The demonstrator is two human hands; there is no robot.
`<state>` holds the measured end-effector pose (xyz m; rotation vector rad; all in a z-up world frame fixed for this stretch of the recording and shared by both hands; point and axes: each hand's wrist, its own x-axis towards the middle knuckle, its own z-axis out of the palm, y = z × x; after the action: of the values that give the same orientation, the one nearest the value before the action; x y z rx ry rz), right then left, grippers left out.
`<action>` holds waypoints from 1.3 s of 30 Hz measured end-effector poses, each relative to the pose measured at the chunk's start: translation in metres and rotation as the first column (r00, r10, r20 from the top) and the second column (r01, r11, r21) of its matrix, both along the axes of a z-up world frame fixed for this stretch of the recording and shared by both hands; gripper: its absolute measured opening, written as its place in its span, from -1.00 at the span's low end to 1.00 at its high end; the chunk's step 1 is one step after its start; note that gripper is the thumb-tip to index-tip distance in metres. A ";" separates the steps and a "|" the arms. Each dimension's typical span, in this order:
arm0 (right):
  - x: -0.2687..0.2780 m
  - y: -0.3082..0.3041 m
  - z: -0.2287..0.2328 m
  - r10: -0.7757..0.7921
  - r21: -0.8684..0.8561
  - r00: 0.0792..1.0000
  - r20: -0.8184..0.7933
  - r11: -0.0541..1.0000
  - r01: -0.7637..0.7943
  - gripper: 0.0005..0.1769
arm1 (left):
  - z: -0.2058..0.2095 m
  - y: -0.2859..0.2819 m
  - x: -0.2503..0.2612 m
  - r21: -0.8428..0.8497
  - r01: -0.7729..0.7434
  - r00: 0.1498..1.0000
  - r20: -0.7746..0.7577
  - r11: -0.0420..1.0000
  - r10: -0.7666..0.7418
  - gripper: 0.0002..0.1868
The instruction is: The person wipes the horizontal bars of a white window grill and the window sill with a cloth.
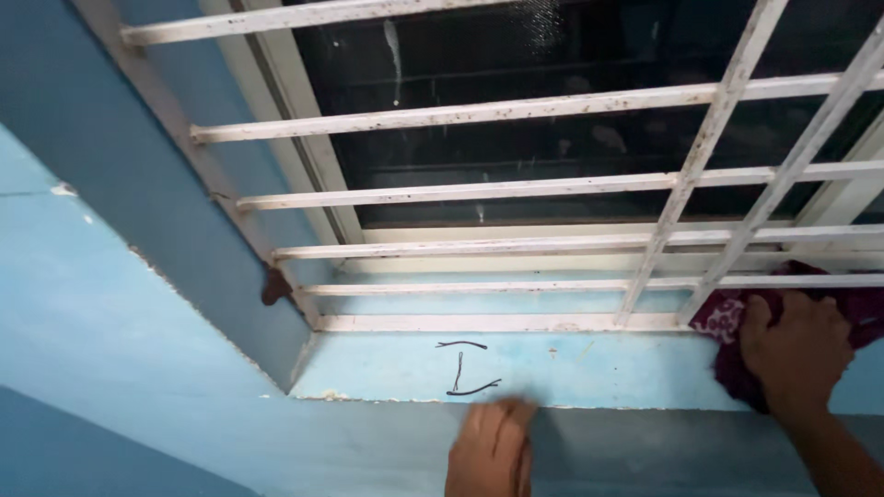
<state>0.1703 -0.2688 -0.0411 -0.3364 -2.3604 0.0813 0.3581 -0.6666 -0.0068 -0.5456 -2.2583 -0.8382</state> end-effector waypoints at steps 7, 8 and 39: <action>-0.020 0.023 -0.030 -0.061 0.134 0.998 0.008 0.989 0.059 -0.55 | -0.106 -0.042 -0.004 0.611 -0.750 0.651 0.613 -0.255 -0.448 -0.66; -0.019 0.026 -0.034 -0.071 0.170 0.997 -0.008 0.983 0.071 -0.55 | -0.108 -0.053 0.001 0.603 -0.731 0.679 0.603 -0.318 -0.419 -0.64; -0.035 0.041 -0.050 -0.053 0.150 0.999 0.000 0.987 0.053 -0.53 | 0.019 -0.073 -0.039 -0.363 -0.377 0.798 0.341 0.852 0.497 -0.40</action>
<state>0.1352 -0.2276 -0.0913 -0.3258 -2.3434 -0.1222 0.3192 -0.7396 0.0125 0.0824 -2.7715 -0.4221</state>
